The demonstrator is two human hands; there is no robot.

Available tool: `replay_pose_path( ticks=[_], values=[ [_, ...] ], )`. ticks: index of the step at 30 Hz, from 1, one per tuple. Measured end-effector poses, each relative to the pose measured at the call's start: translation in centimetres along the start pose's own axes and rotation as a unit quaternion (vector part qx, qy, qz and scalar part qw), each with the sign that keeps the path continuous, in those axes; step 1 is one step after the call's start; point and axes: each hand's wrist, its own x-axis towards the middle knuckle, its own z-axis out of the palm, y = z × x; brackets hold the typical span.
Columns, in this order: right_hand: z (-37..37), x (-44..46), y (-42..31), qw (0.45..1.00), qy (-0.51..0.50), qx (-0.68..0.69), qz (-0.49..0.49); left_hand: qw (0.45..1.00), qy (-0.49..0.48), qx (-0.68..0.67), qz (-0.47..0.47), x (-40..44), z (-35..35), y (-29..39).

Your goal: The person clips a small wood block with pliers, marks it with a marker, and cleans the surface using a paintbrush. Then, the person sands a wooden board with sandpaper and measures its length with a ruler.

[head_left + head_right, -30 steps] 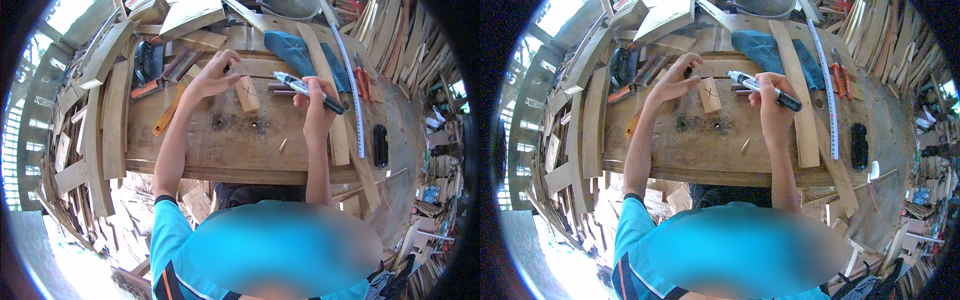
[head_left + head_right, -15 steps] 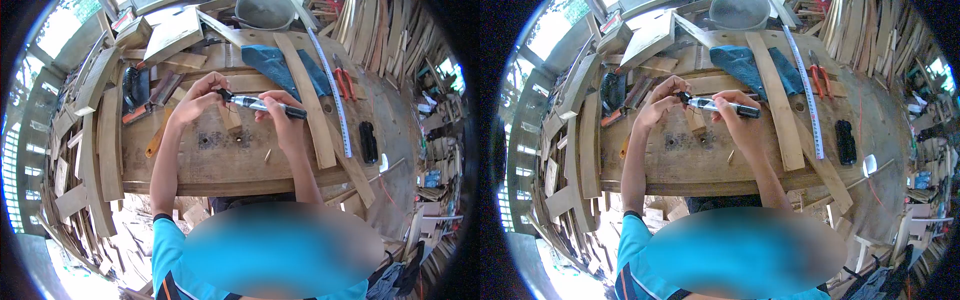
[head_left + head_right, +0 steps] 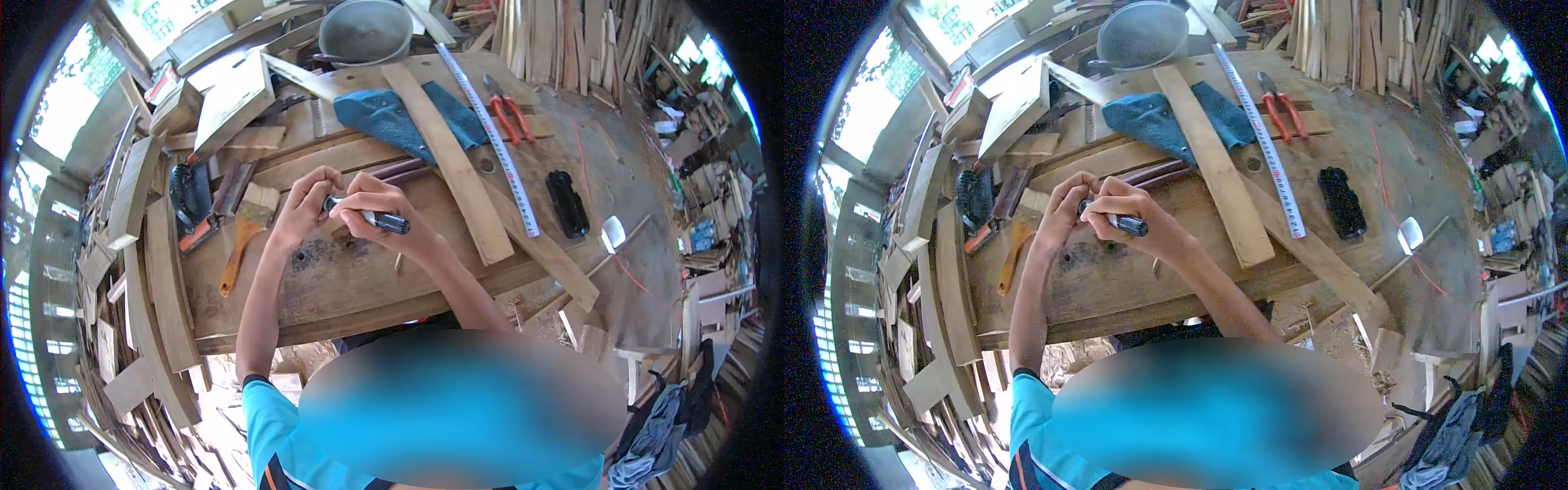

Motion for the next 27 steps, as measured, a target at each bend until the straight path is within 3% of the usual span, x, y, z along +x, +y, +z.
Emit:
replay_pose_path(
  ticks=[4, 6, 9, 11, 13, 18, 20, 21, 22, 24, 25, 26, 27],
  values=[
    [-0.2, 0.1, -0.9, 0.998, 0.054, -0.029, -0.023, 0.996, 0.062, 0.018, 0.069, -0.6, 1.3, 0.5],
    [0.5, -0.1, -0.9, 0.995, 0.094, -0.012, -0.009, 0.951, 0.130, 0.150, 0.236, -0.6, 1.8, 1.2],
    [0.4, -0.5, -1.1, 0.992, 0.118, 0.031, -0.003, 0.945, 0.182, 0.123, 0.242, -1.9, 3.2, 0.0],
    [0.5, -0.7, -0.9, 0.994, 0.086, 0.011, -0.067, 0.936, 0.202, 0.113, 0.264, -2.1, 3.8, -1.1],
    [1.1, -1.2, -1.0, 0.992, 0.112, 0.050, -0.026, 0.895, 0.284, 0.120, 0.324, -2.4, 3.7, -1.6],
    [1.9, -2.6, -2.3, 0.963, 0.194, 0.171, 0.080, 0.914, 0.279, 0.048, 0.291, -3.9, 6.0, -1.9],
    [3.1, -4.5, -2.3, 0.941, 0.202, 0.248, 0.107, 0.837, 0.299, 0.243, 0.388, -4.3, 6.7, -2.1],
    [3.1, -5.6, -3.3, 0.914, 0.243, 0.281, 0.164, 0.789, 0.322, 0.284, 0.440, -3.9, 6.4, -3.3],
    [2.9, -6.7, -4.2, 0.881, 0.279, 0.311, 0.221, 0.798, 0.300, 0.292, 0.434, -4.2, 6.5, -4.4],
    [2.8, -8.3, -5.7, 0.870, 0.322, 0.289, 0.237, 0.827, 0.212, 0.332, 0.400, -5.3, 7.0, -4.1],
    [1.9, -9.0, -6.6, 0.888, 0.287, 0.216, 0.287, 0.842, 0.147, 0.360, 0.375, -5.4, 7.2, -2.9],
    [0.7, -9.6, -7.5, 0.901, 0.245, 0.137, 0.331, 0.820, 0.166, 0.373, 0.400, -5.1, 7.2, -2.7],
    [0.0, -9.7, -8.7, 0.902, 0.291, 0.181, 0.263, 0.798, 0.184, 0.386, 0.424, -4.8, 7.0, -2.5]
  ],
)
